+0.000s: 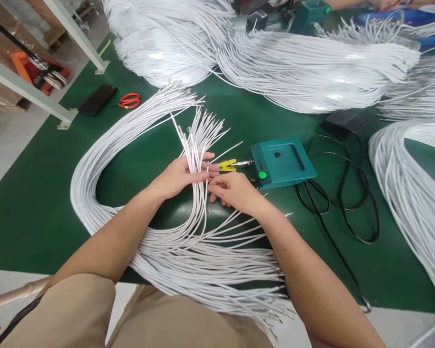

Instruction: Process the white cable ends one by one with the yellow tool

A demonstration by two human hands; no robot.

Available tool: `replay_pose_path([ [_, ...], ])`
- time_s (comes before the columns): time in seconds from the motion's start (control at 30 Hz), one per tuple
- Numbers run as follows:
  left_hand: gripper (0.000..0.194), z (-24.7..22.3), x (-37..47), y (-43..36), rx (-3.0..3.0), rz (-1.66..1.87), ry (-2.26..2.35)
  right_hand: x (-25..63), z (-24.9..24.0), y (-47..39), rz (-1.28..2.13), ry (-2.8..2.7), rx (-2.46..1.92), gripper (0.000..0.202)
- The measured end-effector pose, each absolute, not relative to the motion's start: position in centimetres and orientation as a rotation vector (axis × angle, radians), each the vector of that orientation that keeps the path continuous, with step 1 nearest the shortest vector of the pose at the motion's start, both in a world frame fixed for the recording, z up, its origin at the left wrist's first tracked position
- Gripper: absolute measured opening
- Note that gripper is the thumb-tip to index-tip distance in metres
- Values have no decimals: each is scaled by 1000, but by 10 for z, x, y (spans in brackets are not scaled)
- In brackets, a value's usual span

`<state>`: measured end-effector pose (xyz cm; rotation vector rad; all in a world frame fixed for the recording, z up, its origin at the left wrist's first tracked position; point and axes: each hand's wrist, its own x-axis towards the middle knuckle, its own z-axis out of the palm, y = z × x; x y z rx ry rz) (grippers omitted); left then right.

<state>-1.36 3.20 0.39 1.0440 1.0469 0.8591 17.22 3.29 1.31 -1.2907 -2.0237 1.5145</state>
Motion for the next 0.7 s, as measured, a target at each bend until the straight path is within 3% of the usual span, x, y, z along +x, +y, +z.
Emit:
replay_pose_path([
  [0.33, 61, -2, -11, 32, 1007, 812, 1061, 172, 14, 40, 1492, -1622, -1418, 15],
  [0.47, 63, -4, -4, 28, 1070, 808, 1065, 172, 15, 41, 1544, -1518, -1345, 24],
  [0.7, 58, -6, 3, 27, 1081, 835, 1106, 177, 14, 43, 1682, -1340, -1170, 16],
])
